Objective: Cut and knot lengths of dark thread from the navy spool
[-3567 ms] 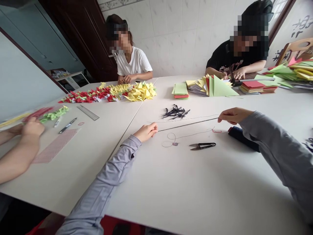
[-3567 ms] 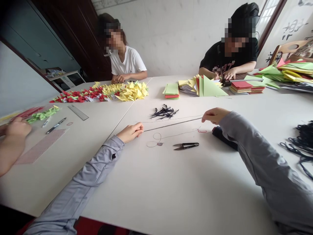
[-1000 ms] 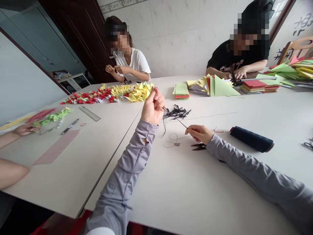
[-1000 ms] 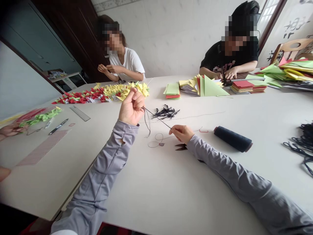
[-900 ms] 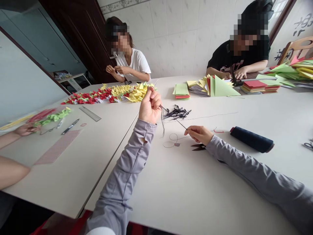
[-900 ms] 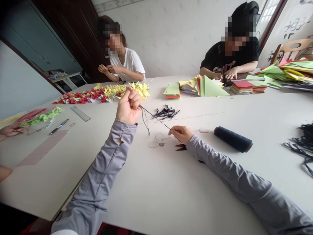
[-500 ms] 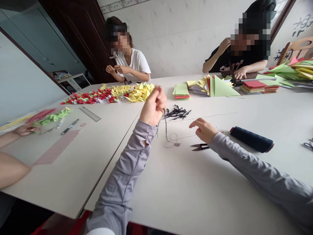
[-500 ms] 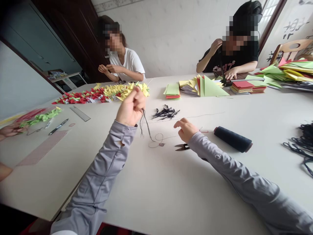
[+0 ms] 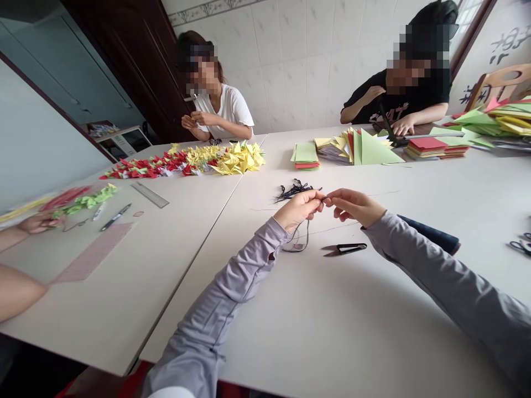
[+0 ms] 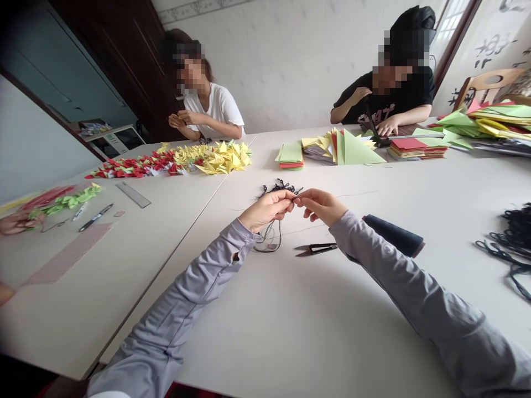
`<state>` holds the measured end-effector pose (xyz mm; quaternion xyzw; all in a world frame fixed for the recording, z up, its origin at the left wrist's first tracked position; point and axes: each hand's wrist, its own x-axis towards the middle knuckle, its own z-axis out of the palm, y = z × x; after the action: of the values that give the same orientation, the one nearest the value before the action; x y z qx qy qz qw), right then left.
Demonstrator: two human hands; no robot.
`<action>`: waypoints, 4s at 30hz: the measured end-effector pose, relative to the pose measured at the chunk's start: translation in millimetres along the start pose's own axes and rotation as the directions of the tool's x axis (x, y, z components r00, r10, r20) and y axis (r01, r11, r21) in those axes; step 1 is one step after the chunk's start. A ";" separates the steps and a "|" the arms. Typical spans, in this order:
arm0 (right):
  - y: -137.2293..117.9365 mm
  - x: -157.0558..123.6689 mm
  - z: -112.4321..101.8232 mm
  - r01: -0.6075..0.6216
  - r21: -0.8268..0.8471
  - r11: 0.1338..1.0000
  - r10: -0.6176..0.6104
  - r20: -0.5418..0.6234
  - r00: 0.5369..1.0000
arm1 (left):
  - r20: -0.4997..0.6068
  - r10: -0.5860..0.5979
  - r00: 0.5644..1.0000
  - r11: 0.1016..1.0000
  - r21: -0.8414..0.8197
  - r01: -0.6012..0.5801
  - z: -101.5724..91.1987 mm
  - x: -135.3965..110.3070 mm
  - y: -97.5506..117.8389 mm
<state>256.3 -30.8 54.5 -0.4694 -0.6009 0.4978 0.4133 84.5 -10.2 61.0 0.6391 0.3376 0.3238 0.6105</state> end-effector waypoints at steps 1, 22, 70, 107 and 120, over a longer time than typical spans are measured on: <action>0.1 0.0 0.1 0.005 -0.001 1.000 -0.005 0.003 1.000 | 0.000 0.001 1.000 1.000 0.011 -0.001 -0.2 0.3 -0.8; 8.7 3.6 -1.7 -0.093 0.119 0.989 0.091 0.025 0.996 | 0.045 -0.025 0.999 0.999 0.046 0.023 3.3 -3.0 -1.2; 56.1 19.5 -37.2 -0.128 0.404 0.906 0.263 -0.300 0.917 | -0.080 -0.409 0.909 0.892 0.172 0.417 -76.7 -7.7 -20.2; 14.5 2.4 -1.3 0.000 0.401 0.916 0.033 -0.074 0.997 | 0.097 0.129 0.987 0.972 0.185 -0.145 -11.5 1.6 -38.3; 22.6 7.8 -9.0 -0.006 0.481 0.877 0.089 -0.150 0.985 | 0.035 -0.034 0.999 0.996 -0.083 0.037 -23.7 -4.3 -14.3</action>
<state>266.7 -19.9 33.9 -0.4073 -0.4107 0.5996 0.5530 62.0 0.0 47.8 0.6120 0.3250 0.3160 0.6480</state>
